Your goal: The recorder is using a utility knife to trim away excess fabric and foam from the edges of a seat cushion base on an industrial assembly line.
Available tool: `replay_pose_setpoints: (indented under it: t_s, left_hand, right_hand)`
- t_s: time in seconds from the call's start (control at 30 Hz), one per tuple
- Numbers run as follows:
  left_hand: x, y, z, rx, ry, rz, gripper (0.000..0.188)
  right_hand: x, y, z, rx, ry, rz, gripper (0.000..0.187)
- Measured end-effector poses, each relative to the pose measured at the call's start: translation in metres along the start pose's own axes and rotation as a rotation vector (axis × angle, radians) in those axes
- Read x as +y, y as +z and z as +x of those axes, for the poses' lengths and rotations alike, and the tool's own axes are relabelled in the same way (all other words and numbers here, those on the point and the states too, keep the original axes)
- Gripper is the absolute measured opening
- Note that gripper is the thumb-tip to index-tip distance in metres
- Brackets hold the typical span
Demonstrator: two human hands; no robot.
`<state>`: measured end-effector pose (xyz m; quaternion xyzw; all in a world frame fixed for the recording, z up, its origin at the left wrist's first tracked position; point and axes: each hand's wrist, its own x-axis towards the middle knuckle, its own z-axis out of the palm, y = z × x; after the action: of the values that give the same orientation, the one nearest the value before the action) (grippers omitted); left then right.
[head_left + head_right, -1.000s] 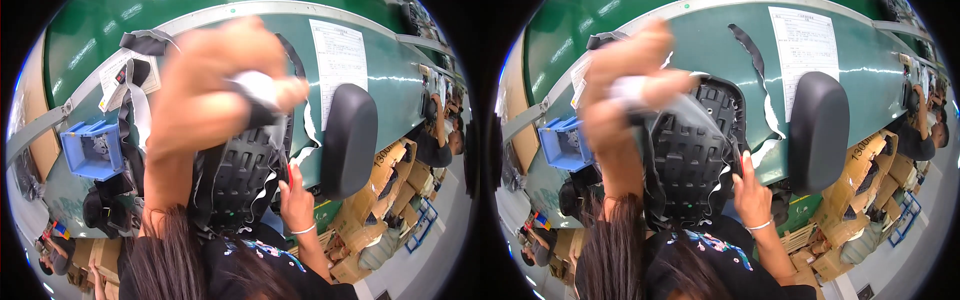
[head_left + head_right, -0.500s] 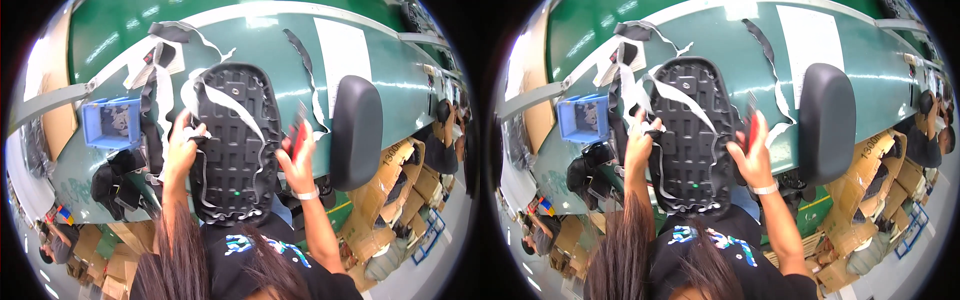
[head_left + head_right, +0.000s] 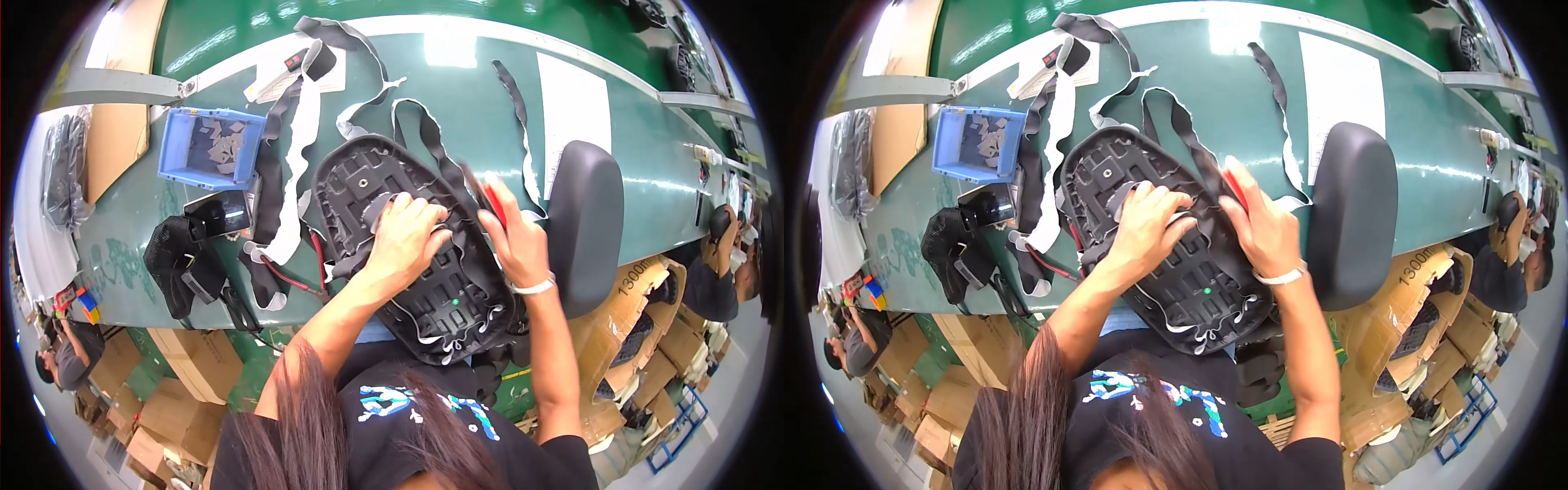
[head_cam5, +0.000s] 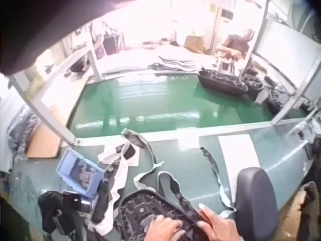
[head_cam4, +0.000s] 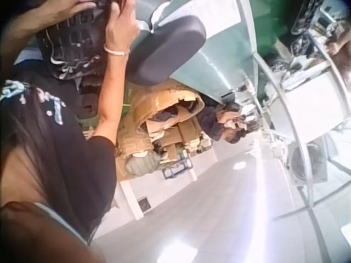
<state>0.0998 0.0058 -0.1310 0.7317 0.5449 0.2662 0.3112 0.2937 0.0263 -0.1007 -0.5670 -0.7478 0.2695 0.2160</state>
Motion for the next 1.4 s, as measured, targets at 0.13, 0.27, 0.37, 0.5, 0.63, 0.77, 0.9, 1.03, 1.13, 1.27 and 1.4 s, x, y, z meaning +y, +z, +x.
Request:
replay_pose_setpoints:
  t_s: [0.13, 0.27, 0.37, 0.5, 0.63, 0.77, 0.9, 1.03, 1.13, 1.27, 1.4]
  left_hand:
    - [0.005, -0.001, 0.002, 0.084, -0.042, -0.122, 0.02]
    - [0.012, -0.003, 0.006, 0.024, -0.081, -0.069, 0.025]
    - [0.01, -0.021, 0.021, -0.219, -0.317, -0.278, 0.028]
    - [0.027, -0.077, 0.016, -0.466, -0.369, -0.577, 0.03]
    - [0.051, -0.125, -0.007, -0.509, -0.291, -0.608, 0.033]
    - [0.045, -0.167, -0.023, -0.452, -0.148, -0.582, 0.034]
    - [0.015, -0.211, -0.046, -0.248, -0.317, -0.539, 0.031]
    - [0.013, -0.115, -0.021, -0.235, -0.103, 0.457, 0.028]
    - [0.072, -0.015, -0.006, -0.403, 0.221, 0.068, 0.05]
    - [0.074, 0.069, -0.008, -0.442, 0.582, 0.054, 0.014]
    - [0.055, 0.078, 0.013, -0.484, 0.626, -0.306, 0.023]
  right_hand:
    - [0.0, -0.046, -0.016, -0.223, -0.084, -0.087, 0.049]
    - [-0.003, -0.048, 0.002, -0.553, -0.222, -0.373, 0.051]
    - [0.004, -0.047, -0.009, -0.526, -0.186, -0.241, 0.053]
    - [0.018, -0.058, -0.061, -0.528, -0.072, -0.302, 0.058]
    - [0.024, -0.066, -0.096, -0.427, -0.044, -0.292, 0.059]
    - [0.022, -0.07, -0.147, -0.314, 0.084, -0.277, 0.058]
    - [0.025, -0.079, -0.189, -0.318, 0.167, -0.313, 0.058]
    - [0.023, -0.081, -0.177, -0.322, 0.218, -0.244, 0.053]
    - [0.025, -0.084, -0.17, -0.397, 0.313, -0.123, 0.049]
    - [0.03, -0.084, -0.168, -0.347, 0.263, -0.096, 0.049]
    - [0.017, -0.069, -0.175, -0.281, 0.259, -0.361, 0.053]
